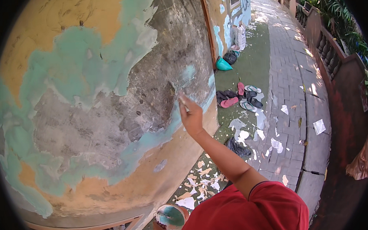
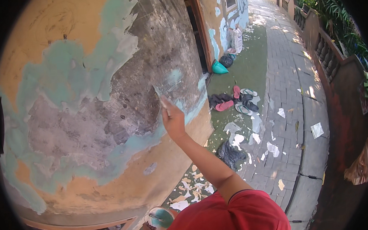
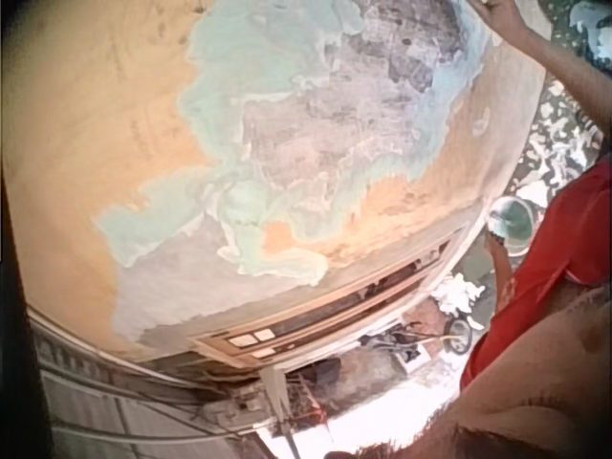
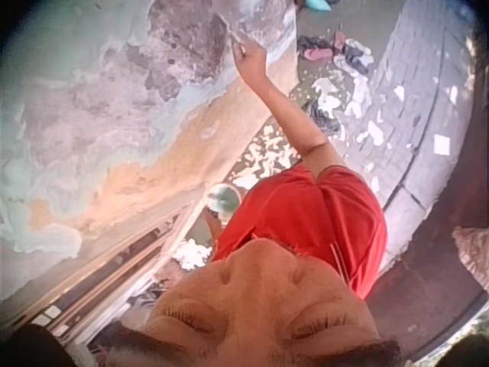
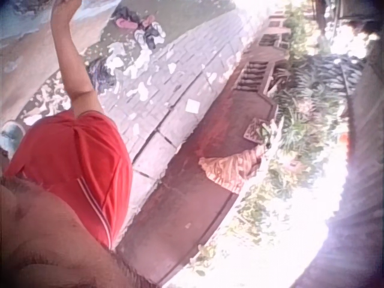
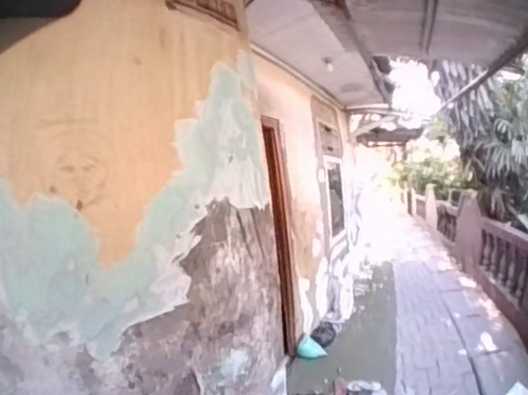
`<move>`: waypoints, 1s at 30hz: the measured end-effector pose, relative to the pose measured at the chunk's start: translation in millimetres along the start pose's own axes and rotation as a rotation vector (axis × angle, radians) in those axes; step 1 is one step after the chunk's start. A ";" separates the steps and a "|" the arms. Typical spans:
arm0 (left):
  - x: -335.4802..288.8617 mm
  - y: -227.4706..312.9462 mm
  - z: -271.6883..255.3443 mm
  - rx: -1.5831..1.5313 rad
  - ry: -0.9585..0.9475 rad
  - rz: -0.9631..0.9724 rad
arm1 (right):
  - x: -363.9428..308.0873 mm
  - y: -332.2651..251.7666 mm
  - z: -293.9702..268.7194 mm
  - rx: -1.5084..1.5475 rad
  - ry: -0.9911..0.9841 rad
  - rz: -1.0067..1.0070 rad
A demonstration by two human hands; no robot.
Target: The person applies patching compound to a damaged exterior wall using a small spreader tool, dipping the tool into a bucket of compound between applications.
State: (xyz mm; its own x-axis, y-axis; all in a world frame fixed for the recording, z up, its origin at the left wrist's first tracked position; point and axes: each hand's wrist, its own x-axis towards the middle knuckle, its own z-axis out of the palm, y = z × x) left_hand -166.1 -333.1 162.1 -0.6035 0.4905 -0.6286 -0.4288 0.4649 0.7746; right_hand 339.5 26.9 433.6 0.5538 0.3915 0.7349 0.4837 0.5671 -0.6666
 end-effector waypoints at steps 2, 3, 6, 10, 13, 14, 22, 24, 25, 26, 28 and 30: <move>-4.1 6.5 3.5 0.006 -0.025 -0.019 | 16.1 15.4 -18.4 -0.015 0.076 0.209; -5.7 7.8 3.7 0.005 0.002 -0.023 | 31.6 23.4 -27.3 -0.094 0.089 0.289; -3.5 3.5 2.9 0.012 0.010 -0.032 | 63.2 63.0 -24.9 -0.235 0.129 0.328; -5.6 -0.8 7.6 0.037 -0.048 -0.041 | 39.8 67.0 13.8 -0.217 0.155 0.070; -8.1 -4.7 1.9 0.039 -0.024 -0.052 | -0.2 19.2 22.8 -0.082 0.095 0.005; -6.9 -3.8 1.7 0.040 -0.020 -0.048 | -1.0 14.7 18.9 -0.068 0.094 0.040; -7.9 1.6 14.4 0.058 -0.040 -0.049 | 66.4 91.6 -30.2 -0.257 0.194 0.346; -7.9 0.4 11.6 0.054 -0.033 -0.051 | 62.6 77.1 -12.9 -0.241 0.123 0.361; -7.3 0.0 11.6 0.049 -0.028 -0.045 | 59.0 66.6 -4.0 -0.236 0.090 0.368; -7.6 -0.3 13.1 0.051 -0.029 -0.046 | 50.2 55.7 3.7 -0.205 0.086 0.258; -8.6 -0.9 10.1 0.057 -0.025 -0.049 | 23.0 34.1 11.0 -0.146 0.076 0.048; -9.6 -4.9 2.7 0.060 -0.011 -0.052 | 3.7 11.6 1.2 -0.025 0.010 0.121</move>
State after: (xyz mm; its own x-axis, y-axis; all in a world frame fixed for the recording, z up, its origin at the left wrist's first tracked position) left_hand -156.4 -338.1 164.1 -0.5740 0.4722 -0.6690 -0.4181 0.5335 0.7352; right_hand 346.4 35.8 428.7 0.6160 0.4482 0.6478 0.4297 0.4980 -0.7532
